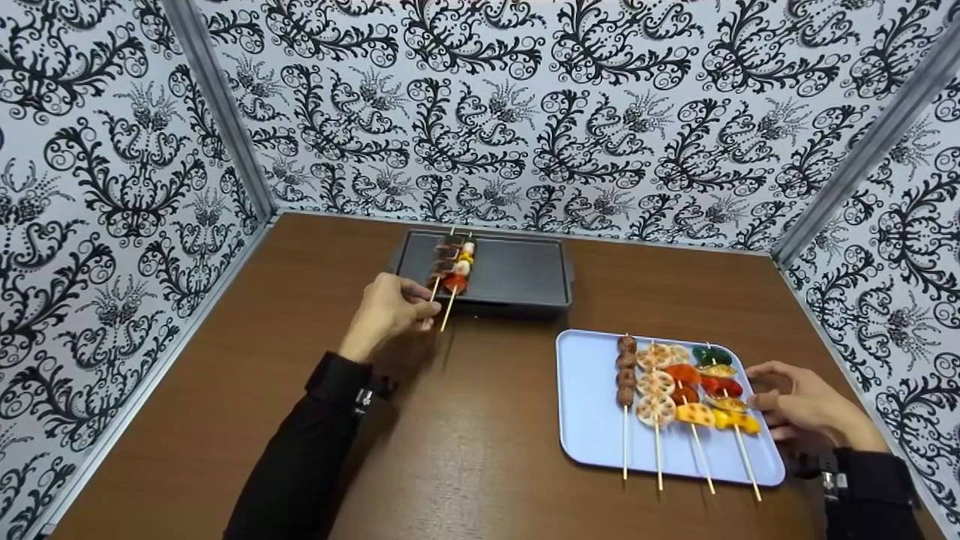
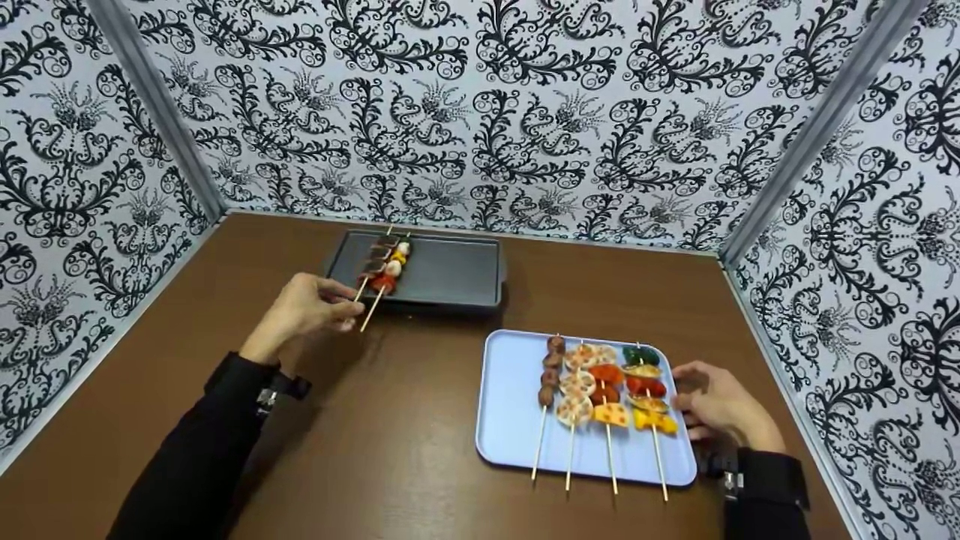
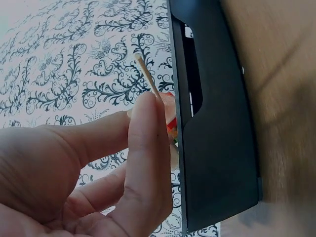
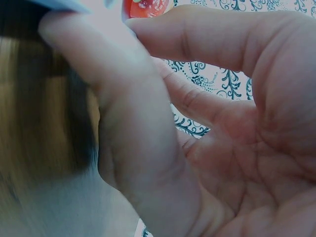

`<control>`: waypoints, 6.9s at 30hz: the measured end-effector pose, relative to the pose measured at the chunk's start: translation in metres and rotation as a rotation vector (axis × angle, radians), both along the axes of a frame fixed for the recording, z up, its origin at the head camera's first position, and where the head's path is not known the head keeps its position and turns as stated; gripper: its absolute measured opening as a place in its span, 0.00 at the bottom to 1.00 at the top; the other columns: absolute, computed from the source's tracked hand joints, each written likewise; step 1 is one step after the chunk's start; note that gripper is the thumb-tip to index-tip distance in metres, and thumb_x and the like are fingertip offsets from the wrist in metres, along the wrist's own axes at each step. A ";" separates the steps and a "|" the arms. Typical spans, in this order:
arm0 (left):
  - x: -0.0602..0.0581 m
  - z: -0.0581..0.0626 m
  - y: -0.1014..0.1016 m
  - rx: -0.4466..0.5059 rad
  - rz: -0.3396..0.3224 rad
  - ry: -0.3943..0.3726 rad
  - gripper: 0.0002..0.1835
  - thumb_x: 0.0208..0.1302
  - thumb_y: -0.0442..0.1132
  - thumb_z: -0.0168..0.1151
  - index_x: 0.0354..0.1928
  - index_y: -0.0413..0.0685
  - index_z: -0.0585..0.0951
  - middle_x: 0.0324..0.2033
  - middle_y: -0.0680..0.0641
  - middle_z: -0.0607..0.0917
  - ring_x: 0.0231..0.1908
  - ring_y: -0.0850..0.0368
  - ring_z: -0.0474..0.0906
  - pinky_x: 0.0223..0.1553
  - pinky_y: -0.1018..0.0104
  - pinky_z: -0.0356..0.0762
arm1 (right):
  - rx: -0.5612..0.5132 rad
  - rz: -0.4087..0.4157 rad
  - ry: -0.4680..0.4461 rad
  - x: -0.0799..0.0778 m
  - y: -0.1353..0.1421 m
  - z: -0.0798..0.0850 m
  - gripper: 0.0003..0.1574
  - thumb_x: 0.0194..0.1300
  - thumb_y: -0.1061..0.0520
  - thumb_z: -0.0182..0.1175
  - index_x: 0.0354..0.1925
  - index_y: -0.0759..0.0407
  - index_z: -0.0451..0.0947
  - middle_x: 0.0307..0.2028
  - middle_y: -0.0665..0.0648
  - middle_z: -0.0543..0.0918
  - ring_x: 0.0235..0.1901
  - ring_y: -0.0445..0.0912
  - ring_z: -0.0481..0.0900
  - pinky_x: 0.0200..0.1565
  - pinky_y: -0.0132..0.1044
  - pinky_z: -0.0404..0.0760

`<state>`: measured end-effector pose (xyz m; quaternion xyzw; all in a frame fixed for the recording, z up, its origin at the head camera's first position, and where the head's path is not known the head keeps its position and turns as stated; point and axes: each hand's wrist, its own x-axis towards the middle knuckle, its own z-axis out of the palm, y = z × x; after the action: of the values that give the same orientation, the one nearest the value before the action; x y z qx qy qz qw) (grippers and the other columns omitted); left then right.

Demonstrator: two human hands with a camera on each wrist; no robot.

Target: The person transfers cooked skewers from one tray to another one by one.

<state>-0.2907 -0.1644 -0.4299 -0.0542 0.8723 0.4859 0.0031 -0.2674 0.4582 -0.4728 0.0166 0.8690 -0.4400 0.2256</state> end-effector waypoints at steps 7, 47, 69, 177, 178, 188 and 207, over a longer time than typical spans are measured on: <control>0.000 0.000 -0.003 -0.034 0.001 0.016 0.08 0.56 0.41 0.75 0.37 0.49 0.89 0.32 0.48 0.91 0.26 0.55 0.88 0.32 0.62 0.89 | -0.003 0.003 -0.002 -0.001 0.000 0.000 0.43 0.66 0.57 0.64 0.72 0.62 0.55 0.45 0.67 0.81 0.36 0.54 0.88 0.37 0.52 0.89; 0.005 0.007 0.004 0.034 0.012 0.086 0.07 0.56 0.40 0.74 0.35 0.46 0.88 0.28 0.47 0.90 0.22 0.57 0.86 0.29 0.64 0.88 | 0.002 -0.006 -0.019 -0.001 0.004 -0.004 0.42 0.68 0.59 0.62 0.73 0.62 0.54 0.47 0.70 0.83 0.37 0.56 0.88 0.38 0.52 0.89; 0.018 0.014 0.033 0.182 -0.080 0.057 0.06 0.57 0.34 0.73 0.36 0.43 0.86 0.29 0.43 0.89 0.22 0.54 0.87 0.29 0.58 0.89 | 0.005 0.006 -0.002 -0.001 0.003 -0.004 0.44 0.66 0.58 0.64 0.73 0.63 0.54 0.45 0.68 0.82 0.36 0.54 0.88 0.37 0.52 0.89; 0.096 -0.050 0.226 0.501 -0.431 -0.290 0.12 0.51 0.26 0.75 0.39 0.36 0.86 0.25 0.44 0.89 0.25 0.46 0.89 0.26 0.60 0.88 | 0.014 0.016 0.003 -0.001 -0.001 0.000 0.43 0.66 0.57 0.65 0.71 0.64 0.55 0.43 0.64 0.84 0.36 0.54 0.88 0.38 0.51 0.90; 0.096 -0.050 0.225 0.502 -0.439 -0.291 0.11 0.52 0.27 0.75 0.39 0.36 0.86 0.25 0.42 0.89 0.26 0.46 0.89 0.26 0.60 0.88 | 0.013 0.015 0.003 -0.001 -0.001 0.000 0.44 0.66 0.57 0.65 0.71 0.64 0.55 0.43 0.64 0.84 0.36 0.54 0.88 0.38 0.52 0.90; 0.095 -0.041 0.214 0.342 -0.498 -0.242 0.15 0.58 0.40 0.74 0.44 0.42 0.84 0.28 0.41 0.89 0.27 0.46 0.89 0.27 0.59 0.89 | 0.013 0.014 -0.004 0.000 -0.001 0.000 0.44 0.66 0.58 0.65 0.71 0.64 0.55 0.41 0.65 0.83 0.36 0.54 0.88 0.38 0.52 0.89; 0.071 -0.024 0.177 -0.119 -0.509 0.119 0.23 0.58 0.56 0.72 0.53 0.54 0.84 0.40 0.51 0.89 0.33 0.69 0.82 0.37 0.77 0.80 | 0.012 0.025 -0.010 -0.001 0.003 0.001 0.42 0.67 0.58 0.63 0.71 0.64 0.53 0.45 0.65 0.83 0.36 0.53 0.87 0.37 0.51 0.90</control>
<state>-0.2199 0.0121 -0.4537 0.1954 0.8836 0.4195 0.0706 -0.2681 0.4610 -0.4723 0.0092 0.8707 -0.4318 0.2354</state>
